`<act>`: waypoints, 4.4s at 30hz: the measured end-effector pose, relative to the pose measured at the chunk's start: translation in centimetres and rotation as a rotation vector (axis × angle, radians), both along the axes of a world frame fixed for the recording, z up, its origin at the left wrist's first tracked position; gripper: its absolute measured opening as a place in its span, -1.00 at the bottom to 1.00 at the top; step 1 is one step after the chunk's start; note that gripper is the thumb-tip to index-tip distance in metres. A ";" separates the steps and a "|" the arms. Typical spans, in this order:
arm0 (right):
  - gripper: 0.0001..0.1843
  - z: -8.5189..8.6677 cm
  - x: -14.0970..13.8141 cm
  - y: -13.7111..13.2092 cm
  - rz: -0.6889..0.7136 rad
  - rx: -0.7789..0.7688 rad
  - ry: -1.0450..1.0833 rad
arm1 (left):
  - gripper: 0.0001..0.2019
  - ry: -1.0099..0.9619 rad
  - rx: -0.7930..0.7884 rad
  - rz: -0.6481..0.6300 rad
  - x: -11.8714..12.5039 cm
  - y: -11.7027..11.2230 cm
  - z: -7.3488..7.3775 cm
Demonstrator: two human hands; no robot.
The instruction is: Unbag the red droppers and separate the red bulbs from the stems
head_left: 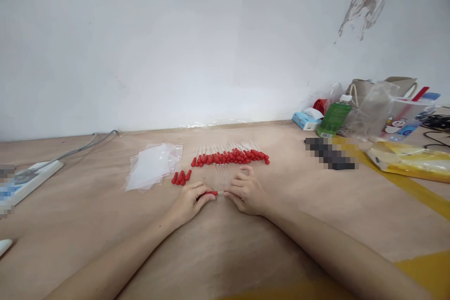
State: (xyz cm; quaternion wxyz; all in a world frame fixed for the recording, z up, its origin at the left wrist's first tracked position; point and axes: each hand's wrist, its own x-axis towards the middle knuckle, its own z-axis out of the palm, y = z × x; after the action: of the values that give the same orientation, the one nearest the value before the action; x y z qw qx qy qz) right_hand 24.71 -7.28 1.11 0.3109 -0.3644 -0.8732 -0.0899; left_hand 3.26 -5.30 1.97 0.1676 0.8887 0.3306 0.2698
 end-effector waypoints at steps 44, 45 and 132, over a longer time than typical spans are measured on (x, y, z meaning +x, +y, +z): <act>-0.52 0.0 1.0 1.4 -0.183 -0.178 0.051 | -0.74 -0.021 0.157 0.491 -4.8 3.5 1.3; -0.51 0.0 1.1 1.4 -0.179 -0.186 0.049 | -0.74 -0.029 0.160 0.509 -4.8 3.5 1.5; -0.64 0.2 1.9 0.7 -0.129 -0.167 0.064 | -0.83 -0.163 0.325 0.268 -0.8 -0.1 -0.2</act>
State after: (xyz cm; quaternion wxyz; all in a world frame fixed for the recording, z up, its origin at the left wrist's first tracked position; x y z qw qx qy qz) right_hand 26.59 -6.54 1.36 0.3009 -0.4472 -0.8420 -0.0249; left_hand 2.47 -5.36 1.81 0.0109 0.8274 0.3835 0.4103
